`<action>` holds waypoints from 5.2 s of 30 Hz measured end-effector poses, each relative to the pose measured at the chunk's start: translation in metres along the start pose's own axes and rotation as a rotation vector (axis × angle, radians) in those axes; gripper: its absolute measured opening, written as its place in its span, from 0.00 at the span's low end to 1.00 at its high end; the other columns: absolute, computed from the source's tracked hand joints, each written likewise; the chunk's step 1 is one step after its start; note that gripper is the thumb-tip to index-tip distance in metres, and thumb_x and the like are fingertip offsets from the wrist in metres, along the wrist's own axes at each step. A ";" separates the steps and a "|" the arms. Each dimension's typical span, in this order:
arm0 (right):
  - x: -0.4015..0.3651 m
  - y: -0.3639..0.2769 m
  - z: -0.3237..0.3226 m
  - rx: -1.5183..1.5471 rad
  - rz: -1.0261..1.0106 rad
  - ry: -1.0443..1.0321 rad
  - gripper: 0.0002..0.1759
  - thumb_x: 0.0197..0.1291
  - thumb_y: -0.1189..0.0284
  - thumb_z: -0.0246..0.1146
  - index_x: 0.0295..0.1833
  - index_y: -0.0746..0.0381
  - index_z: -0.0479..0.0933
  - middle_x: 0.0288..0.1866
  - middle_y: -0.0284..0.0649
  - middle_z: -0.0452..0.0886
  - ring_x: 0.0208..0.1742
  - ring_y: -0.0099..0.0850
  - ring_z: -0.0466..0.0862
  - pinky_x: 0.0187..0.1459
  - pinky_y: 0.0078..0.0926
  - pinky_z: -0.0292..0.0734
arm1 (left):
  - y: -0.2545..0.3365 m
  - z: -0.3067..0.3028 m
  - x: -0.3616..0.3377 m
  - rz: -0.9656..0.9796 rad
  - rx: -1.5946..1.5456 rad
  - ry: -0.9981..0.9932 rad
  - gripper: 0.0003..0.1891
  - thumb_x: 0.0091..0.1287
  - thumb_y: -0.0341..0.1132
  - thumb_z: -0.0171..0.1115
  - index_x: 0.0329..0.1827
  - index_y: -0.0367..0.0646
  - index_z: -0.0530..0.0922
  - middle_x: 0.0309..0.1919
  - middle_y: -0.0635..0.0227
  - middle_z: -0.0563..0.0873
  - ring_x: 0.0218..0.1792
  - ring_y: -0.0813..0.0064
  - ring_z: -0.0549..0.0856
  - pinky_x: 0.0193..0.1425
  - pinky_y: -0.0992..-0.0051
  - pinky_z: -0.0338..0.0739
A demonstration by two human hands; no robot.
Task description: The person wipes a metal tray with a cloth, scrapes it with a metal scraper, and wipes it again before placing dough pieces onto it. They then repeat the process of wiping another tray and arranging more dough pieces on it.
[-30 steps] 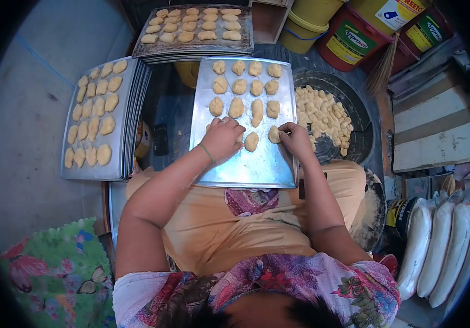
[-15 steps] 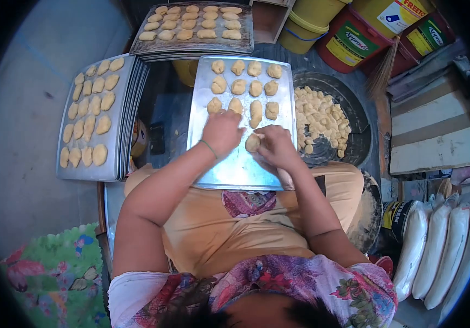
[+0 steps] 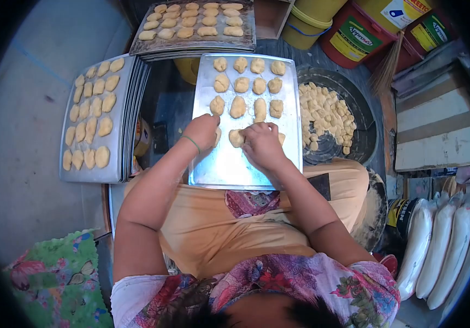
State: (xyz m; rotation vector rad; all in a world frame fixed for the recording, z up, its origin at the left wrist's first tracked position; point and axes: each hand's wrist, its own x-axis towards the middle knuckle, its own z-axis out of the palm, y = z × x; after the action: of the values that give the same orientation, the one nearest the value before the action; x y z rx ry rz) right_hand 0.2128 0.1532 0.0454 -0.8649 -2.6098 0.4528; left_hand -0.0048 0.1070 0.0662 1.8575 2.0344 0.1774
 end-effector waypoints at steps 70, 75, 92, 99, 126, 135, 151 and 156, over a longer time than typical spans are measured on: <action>-0.021 0.427 0.052 1.625 1.033 0.213 0.18 0.54 0.69 0.60 0.53 0.55 0.73 0.47 0.37 0.81 0.43 0.34 0.82 0.44 0.39 0.79 | 0.077 -0.012 0.016 0.390 0.056 0.161 0.27 0.61 0.44 0.67 0.62 0.46 0.75 0.71 0.52 0.65 0.73 0.46 0.61 0.73 0.48 0.52; 0.032 0.343 -0.056 1.691 0.687 0.000 0.21 0.56 0.69 0.59 0.57 0.57 0.71 0.47 0.39 0.82 0.43 0.33 0.84 0.41 0.32 0.82 | 0.087 -0.029 -0.009 0.320 -0.126 0.256 0.20 0.63 0.38 0.65 0.57 0.42 0.79 0.68 0.53 0.70 0.71 0.48 0.64 0.73 0.55 0.57; -0.042 -0.031 -0.001 0.599 0.228 -0.130 0.28 0.46 0.61 0.75 0.51 0.64 0.78 0.47 0.50 0.80 0.51 0.45 0.81 0.55 0.35 0.74 | 0.038 0.050 -0.101 -0.373 -1.217 0.245 0.19 0.69 0.41 0.61 0.52 0.32 0.76 0.37 0.62 0.84 0.29 0.76 0.84 0.33 0.78 0.80; -0.048 -0.029 -0.008 0.437 0.142 -0.149 0.26 0.48 0.68 0.71 0.55 0.64 0.77 0.50 0.51 0.76 0.54 0.48 0.78 0.57 0.38 0.73 | 0.027 0.068 -0.103 -0.305 -0.273 0.519 0.19 0.60 0.41 0.67 0.52 0.41 0.81 0.47 0.56 0.80 0.48 0.52 0.80 0.55 0.59 0.74; -0.025 0.337 -0.007 0.151 0.796 -0.162 0.17 0.51 0.65 0.69 0.44 0.64 0.81 0.29 0.43 0.82 0.27 0.33 0.81 0.30 0.31 0.77 | 0.099 0.053 -0.080 0.060 0.022 0.398 0.15 0.56 0.29 0.62 0.48 0.44 0.83 0.45 0.65 0.82 0.51 0.63 0.77 0.60 0.59 0.62; -0.123 0.432 0.180 -0.014 0.605 -0.730 0.15 0.50 0.66 0.68 0.42 0.62 0.84 0.36 0.47 0.86 0.36 0.43 0.85 0.40 0.35 0.79 | 0.117 0.040 -0.071 0.158 -0.074 0.137 0.22 0.56 0.33 0.69 0.55 0.46 0.79 0.57 0.63 0.79 0.57 0.59 0.76 0.64 0.55 0.61; 0.001 0.331 -0.018 0.394 0.648 -0.441 0.09 0.48 0.74 0.68 0.37 0.64 0.82 0.25 0.38 0.80 0.25 0.26 0.78 0.26 0.30 0.73 | 0.119 0.064 -0.075 0.203 -0.020 0.266 0.15 0.61 0.33 0.64 0.52 0.45 0.80 0.45 0.66 0.82 0.50 0.65 0.80 0.67 0.55 0.61; -0.003 0.176 -0.124 0.397 0.447 -0.154 0.18 0.46 0.71 0.69 0.45 0.62 0.79 0.26 0.39 0.81 0.25 0.29 0.80 0.29 0.28 0.75 | 0.119 0.077 -0.075 0.307 -0.048 0.388 0.12 0.64 0.33 0.61 0.50 0.44 0.81 0.40 0.64 0.83 0.44 0.63 0.83 0.66 0.57 0.66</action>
State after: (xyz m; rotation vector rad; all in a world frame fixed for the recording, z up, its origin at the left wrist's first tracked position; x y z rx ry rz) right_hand 0.3566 0.3083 0.0840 -1.3046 -2.3134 1.1512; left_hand 0.1378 0.0356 0.0500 2.2335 1.9361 0.7121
